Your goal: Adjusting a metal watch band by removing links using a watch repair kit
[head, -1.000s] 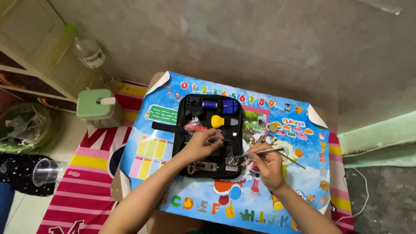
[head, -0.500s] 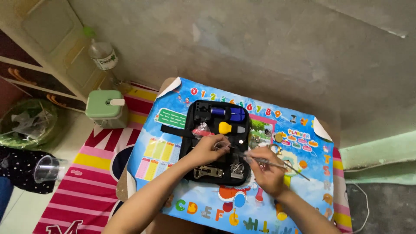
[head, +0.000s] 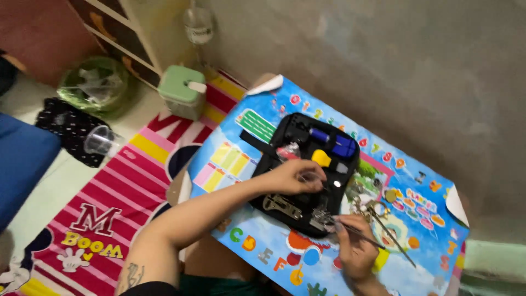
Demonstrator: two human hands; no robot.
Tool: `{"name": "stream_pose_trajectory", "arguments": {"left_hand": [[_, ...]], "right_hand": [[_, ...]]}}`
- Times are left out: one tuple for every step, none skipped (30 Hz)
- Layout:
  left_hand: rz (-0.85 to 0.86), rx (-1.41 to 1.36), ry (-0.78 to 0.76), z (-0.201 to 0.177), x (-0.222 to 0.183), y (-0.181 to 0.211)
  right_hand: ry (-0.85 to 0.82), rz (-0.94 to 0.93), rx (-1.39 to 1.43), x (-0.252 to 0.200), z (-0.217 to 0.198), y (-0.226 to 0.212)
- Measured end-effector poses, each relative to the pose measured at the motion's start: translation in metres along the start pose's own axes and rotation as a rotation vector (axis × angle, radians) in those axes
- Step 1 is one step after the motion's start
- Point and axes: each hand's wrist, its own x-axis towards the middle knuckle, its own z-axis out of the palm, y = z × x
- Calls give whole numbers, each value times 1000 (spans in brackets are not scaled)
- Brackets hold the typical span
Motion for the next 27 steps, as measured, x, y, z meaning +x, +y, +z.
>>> {"name": "stream_pose_trajectory", "arguments": {"left_hand": [[-8,-4,17,4,2,0],[-11,-23,-6,5,1,7],[-88,-95,49,6,1,15],[-169,-164,103,6,2,24],[-166,-169,74,6,3,23],[-133,-204,86,8,2,24],[-108,-238,96,5,2,26],[-112,-241,65,7,3,27],[-132,-345,81,6,2,29],[-155,-448,97,3,1,30],[-164,-436,76,4,2,30],[-171,-434,93,5,3,29],[-178,-435,111,6,3,28],[-187,-424,92,6,3,22],[-161,-343,103,7,3,15],[-133,-261,112,8,3,8],[-137,-256,100,9,4,7],[-99,-205,102,9,4,5],[-59,-154,111,9,3,4],[-61,-150,105,10,3,6],[-63,-144,112,10,3,8],[-65,-138,119,10,2,10],[-66,-139,121,10,3,7],[-60,-117,117,10,3,3],[-55,-99,118,10,3,0],[-55,-104,126,11,3,1],[-35,-113,123,11,3,1]], "right_hand": [[6,-9,34,-5,-4,1],[17,10,13,-4,-4,1],[14,65,39,-3,-5,-2],[13,120,65,-1,-7,-6],[36,128,48,1,-8,-5],[-4,76,72,3,-10,-5],[-41,29,100,6,-9,-6],[-16,41,86,7,-12,-4],[17,33,87,8,-10,-1],[51,24,88,9,-8,2],[76,29,89,9,-9,5],[63,11,59,9,-10,7],[48,-5,29,8,-11,10],[70,1,30,10,-10,10],[64,-20,4,12,-10,9],[58,-41,-23,13,-9,9],[71,-37,-23,12,-10,11],[75,-32,-55,11,-9,12],[72,-29,-83,11,-9,14],[79,-28,-81,10,-8,14],[85,-23,-88,10,-8,13],[90,-17,-95,10,-6,13],[87,-17,-95,11,-6,13],[88,-11,-99,12,-5,12],[83,-5,-104,14,-6,12],[74,-4,-103,13,-5,10],[75,3,-113,14,-5,9]]}}
